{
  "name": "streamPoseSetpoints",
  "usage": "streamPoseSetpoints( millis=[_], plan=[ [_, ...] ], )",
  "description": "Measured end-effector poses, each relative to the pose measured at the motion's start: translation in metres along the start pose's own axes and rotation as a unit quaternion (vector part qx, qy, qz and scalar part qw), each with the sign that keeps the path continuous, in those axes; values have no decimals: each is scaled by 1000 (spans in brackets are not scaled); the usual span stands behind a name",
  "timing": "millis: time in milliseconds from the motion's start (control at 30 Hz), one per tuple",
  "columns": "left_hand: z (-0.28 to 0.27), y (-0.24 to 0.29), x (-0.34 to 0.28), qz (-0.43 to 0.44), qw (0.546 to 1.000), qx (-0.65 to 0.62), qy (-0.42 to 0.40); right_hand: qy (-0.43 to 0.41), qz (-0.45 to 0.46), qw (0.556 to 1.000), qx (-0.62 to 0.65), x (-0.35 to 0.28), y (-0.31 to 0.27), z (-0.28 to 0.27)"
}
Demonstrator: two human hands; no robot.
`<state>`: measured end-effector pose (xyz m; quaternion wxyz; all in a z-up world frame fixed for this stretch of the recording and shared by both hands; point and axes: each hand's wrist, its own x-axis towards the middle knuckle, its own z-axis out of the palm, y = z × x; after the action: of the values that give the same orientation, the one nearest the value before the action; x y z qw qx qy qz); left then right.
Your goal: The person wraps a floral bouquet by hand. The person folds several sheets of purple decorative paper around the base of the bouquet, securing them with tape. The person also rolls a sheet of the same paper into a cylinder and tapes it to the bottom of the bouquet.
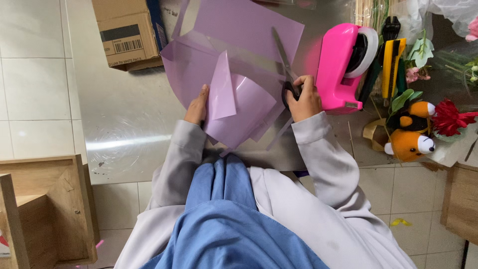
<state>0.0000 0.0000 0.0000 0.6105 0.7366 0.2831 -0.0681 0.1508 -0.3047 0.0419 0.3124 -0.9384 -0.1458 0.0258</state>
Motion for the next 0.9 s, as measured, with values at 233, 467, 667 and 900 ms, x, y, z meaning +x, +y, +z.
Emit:
streamPoseSetpoints(
  millis=[233,467,667,900],
  plan=[
    [-41,3,-26,-97,995,-2,1,82,-89,987,-106,46,-8,14],
    [-69,-16,-39,-69,960,-268,47,97,-174,971,-132,-6,14,2],
    [-82,-24,-55,9,971,-54,232,36,-179,975,-126,-90,-5,6],
    [-39,-32,-20,120,882,192,414,5,-131,991,-32,-92,3,24]
  ],
)
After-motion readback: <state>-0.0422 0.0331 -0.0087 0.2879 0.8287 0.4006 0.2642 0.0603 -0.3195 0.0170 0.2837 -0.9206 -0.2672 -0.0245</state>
